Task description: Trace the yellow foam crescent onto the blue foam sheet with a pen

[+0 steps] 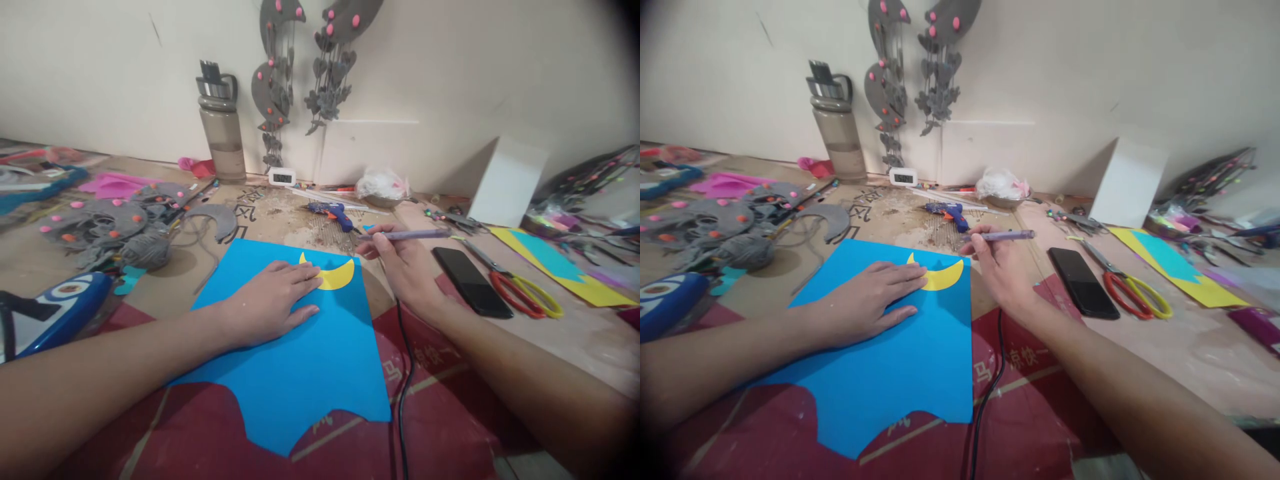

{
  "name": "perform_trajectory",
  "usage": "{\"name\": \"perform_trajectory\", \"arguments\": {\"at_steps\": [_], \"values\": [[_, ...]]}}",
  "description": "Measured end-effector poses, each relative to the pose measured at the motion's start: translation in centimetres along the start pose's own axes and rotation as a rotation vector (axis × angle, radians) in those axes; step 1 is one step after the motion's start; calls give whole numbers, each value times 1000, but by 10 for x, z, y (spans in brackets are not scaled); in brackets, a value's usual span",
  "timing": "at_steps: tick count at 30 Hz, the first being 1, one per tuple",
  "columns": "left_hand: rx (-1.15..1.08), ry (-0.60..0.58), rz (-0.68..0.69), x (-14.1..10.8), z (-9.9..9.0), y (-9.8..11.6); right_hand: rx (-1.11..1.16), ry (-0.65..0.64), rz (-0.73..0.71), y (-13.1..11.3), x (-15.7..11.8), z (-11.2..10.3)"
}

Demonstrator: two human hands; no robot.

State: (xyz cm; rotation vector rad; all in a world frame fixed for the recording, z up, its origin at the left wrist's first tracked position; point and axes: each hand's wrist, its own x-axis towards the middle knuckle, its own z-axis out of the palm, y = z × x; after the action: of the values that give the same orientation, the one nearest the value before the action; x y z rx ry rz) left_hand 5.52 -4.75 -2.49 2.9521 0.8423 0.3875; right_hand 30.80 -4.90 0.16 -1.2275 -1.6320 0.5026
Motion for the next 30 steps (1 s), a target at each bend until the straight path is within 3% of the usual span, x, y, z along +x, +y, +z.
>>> {"name": "perform_trajectory", "arguments": {"at_steps": [8, 12, 19, 30], "values": [[4, -11, -2, 1, -2, 1, 319, -13, -4, -38, 38, 32], [6, 1, 1, 1, -2, 1, 412, 7, 51, -22, 34, 46], [7, 20, -10, 0, 2, -1, 380, 20, 162, 26, 30, 38], [-13, -20, -24, 1, -3, 2, 384, 16, 162, 34, 30, 40]]}}
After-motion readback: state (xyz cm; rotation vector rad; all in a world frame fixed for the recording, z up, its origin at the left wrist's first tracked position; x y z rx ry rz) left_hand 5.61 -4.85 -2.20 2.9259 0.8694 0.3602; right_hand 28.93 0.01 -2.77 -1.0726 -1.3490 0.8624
